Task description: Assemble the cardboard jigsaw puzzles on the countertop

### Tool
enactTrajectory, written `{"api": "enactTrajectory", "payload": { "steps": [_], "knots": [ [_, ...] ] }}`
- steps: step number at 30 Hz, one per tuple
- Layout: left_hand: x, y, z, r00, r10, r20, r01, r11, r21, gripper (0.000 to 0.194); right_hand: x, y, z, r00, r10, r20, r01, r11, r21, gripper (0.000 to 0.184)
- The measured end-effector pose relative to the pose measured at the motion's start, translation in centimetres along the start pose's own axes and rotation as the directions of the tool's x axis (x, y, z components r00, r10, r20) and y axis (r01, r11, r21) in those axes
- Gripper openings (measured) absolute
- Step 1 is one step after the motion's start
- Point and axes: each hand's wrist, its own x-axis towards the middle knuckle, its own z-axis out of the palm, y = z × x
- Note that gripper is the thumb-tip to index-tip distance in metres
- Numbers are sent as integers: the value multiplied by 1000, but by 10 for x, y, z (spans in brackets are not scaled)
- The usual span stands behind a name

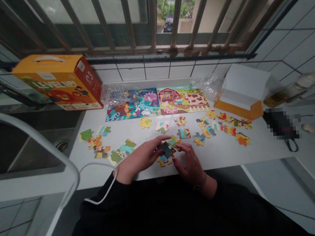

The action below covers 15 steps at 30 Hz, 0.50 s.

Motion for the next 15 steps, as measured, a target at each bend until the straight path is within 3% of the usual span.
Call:
{"api": "enactTrajectory", "payload": {
  "steps": [3, 7, 9, 15],
  "knots": [
    [4, 2, 23, 1000, 27, -16, -27, 999, -25, 65, -1, 1, 0, 999, 52, 3, -52, 999, 10, 40],
    [3, -10, 40, 970, 55, -237, -39, 997, 70, 56, 1, 1, -3, 984, 176, 11, -176, 984, 6, 40],
    [-2, -15, 45, 957, 91, -275, -42, 983, 178, 50, 3, 0, -5, 973, 231, 18, -231, 973, 16, 44],
    [-26, -29, 58, 992, 94, -80, -56, 922, 382, 62, 9, -1, -6, 935, 354, -4, -353, 933, 63, 35]
  ]
}}
